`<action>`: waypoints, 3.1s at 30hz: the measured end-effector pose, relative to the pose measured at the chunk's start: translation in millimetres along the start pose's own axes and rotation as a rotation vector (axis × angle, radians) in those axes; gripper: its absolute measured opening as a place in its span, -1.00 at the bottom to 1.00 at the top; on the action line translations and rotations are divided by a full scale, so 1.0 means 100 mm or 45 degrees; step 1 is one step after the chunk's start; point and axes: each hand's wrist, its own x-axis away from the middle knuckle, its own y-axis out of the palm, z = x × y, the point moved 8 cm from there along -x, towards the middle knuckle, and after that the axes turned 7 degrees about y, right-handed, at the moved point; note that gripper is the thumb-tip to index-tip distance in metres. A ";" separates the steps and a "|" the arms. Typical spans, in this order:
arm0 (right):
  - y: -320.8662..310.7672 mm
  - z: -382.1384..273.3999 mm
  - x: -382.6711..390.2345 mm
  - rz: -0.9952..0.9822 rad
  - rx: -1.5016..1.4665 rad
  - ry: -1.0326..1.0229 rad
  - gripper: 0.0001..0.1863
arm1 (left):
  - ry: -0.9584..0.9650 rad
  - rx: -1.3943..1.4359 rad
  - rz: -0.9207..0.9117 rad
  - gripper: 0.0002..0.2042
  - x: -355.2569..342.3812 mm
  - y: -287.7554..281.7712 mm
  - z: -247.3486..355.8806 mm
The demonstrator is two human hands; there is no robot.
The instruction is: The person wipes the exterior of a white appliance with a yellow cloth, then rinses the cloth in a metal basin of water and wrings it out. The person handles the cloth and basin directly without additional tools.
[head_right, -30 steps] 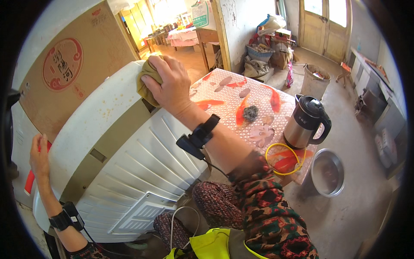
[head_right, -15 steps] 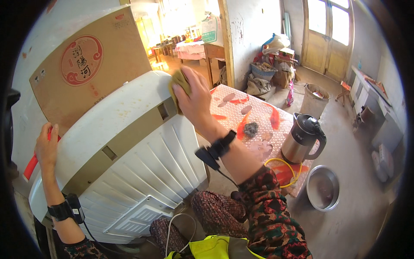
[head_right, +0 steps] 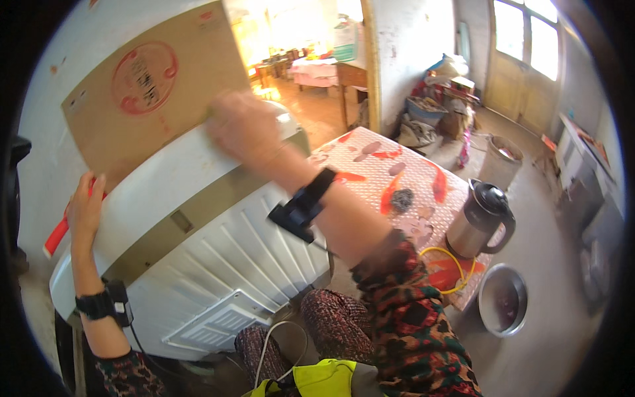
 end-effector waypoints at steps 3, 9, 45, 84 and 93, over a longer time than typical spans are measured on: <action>-0.12 0.48 -0.30 -0.206 0.261 0.366 -0.59 | -0.011 -0.029 0.071 -0.40 0.01 -0.03 0.01; 0.55 -0.43 -0.42 -0.878 0.205 0.313 -0.51 | -0.110 0.265 0.082 -0.27 -0.01 0.07 -0.17; 1.55 -3.88 0.53 -0.615 -0.371 -0.642 -0.70 | 0.216 0.948 1.162 -0.51 2.55 -0.48 -0.88; -0.34 0.86 0.40 0.252 0.025 0.554 -0.60 | -0.173 1.414 0.204 -0.56 2.91 1.09 0.44; -0.40 1.07 0.75 0.377 -0.245 0.620 -0.42 | 0.257 1.186 -1.276 -0.45 3.52 2.09 1.88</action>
